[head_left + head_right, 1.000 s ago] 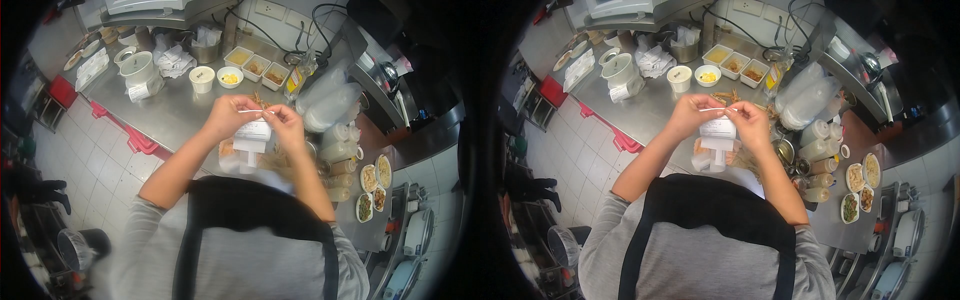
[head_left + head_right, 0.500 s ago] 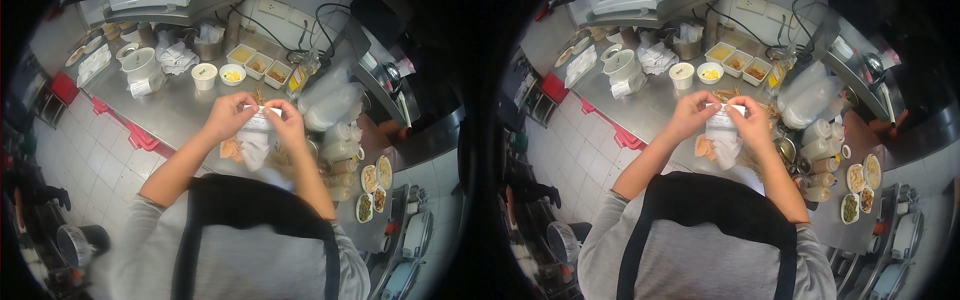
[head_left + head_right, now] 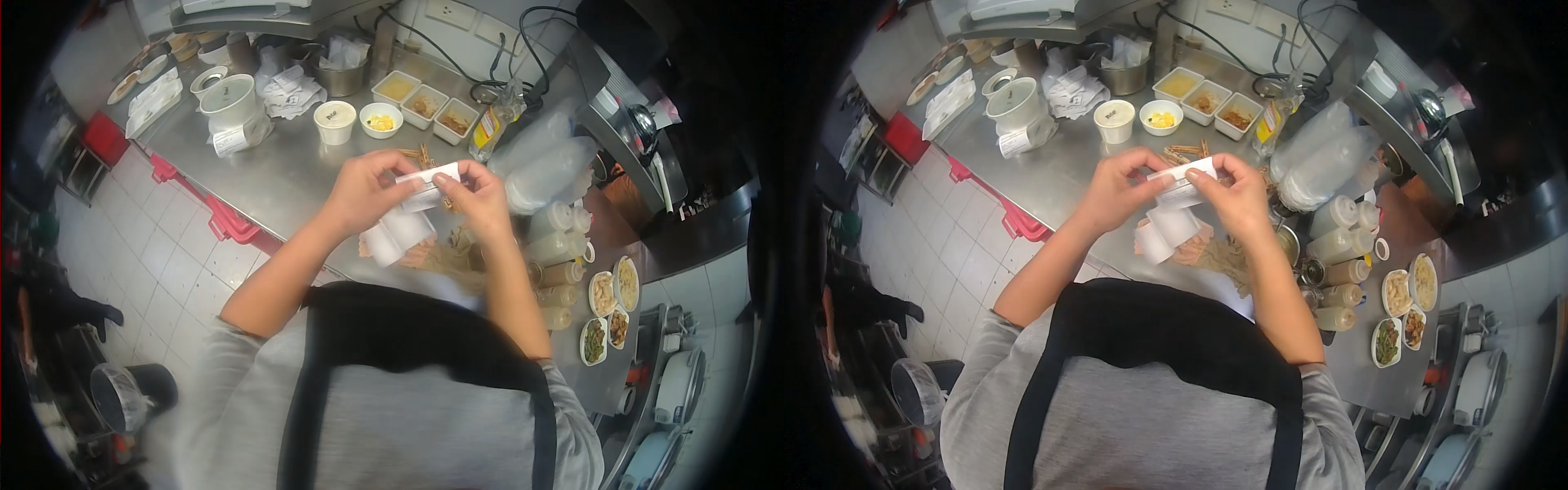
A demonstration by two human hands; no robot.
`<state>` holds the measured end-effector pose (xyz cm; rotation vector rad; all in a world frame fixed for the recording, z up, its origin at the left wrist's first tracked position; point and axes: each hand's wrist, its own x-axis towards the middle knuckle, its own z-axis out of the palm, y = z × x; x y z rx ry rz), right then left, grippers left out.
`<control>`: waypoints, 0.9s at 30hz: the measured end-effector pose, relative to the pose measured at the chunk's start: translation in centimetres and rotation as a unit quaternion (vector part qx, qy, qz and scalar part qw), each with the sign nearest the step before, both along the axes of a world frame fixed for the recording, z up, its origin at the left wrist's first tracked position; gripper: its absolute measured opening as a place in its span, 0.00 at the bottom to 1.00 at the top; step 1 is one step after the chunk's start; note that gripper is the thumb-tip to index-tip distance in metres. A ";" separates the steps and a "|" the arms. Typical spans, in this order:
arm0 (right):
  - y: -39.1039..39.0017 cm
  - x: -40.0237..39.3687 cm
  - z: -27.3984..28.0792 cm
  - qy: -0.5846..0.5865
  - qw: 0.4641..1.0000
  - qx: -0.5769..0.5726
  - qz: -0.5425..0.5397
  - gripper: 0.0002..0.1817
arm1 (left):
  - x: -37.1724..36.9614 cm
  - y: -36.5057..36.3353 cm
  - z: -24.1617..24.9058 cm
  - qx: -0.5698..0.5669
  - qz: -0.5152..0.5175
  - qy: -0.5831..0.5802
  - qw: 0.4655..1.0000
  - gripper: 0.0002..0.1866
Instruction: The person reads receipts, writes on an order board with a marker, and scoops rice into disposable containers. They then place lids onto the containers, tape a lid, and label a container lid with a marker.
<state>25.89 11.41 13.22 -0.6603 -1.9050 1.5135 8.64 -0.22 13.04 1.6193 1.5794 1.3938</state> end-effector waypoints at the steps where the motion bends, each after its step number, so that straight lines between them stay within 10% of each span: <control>1: 0.4 0.1 0.1 0.011 1.000 -0.010 0.026 0.09 | -0.2 0.2 -0.3 0.024 -0.042 -0.054 0.997 0.13; 7: 1.3 1.2 2.2 -0.071 0.966 -0.054 0.242 0.09 | -1.2 2.4 -0.6 -0.057 -0.266 -0.159 0.949 0.22; 14: 2.0 2.1 2.0 -0.165 0.961 0.083 0.205 0.10 | -0.3 3.0 0.4 -0.084 -0.205 0.039 0.974 0.09; 20: 1.0 1.7 0.6 -0.063 0.988 0.075 0.118 0.09 | 0.1 3.5 -0.5 0.166 -0.127 0.177 0.962 0.11; 27: 0.6 1.2 -1.7 0.027 0.999 0.004 0.021 0.09 | -0.5 3.1 -0.8 -0.010 -0.091 -0.005 0.996 0.10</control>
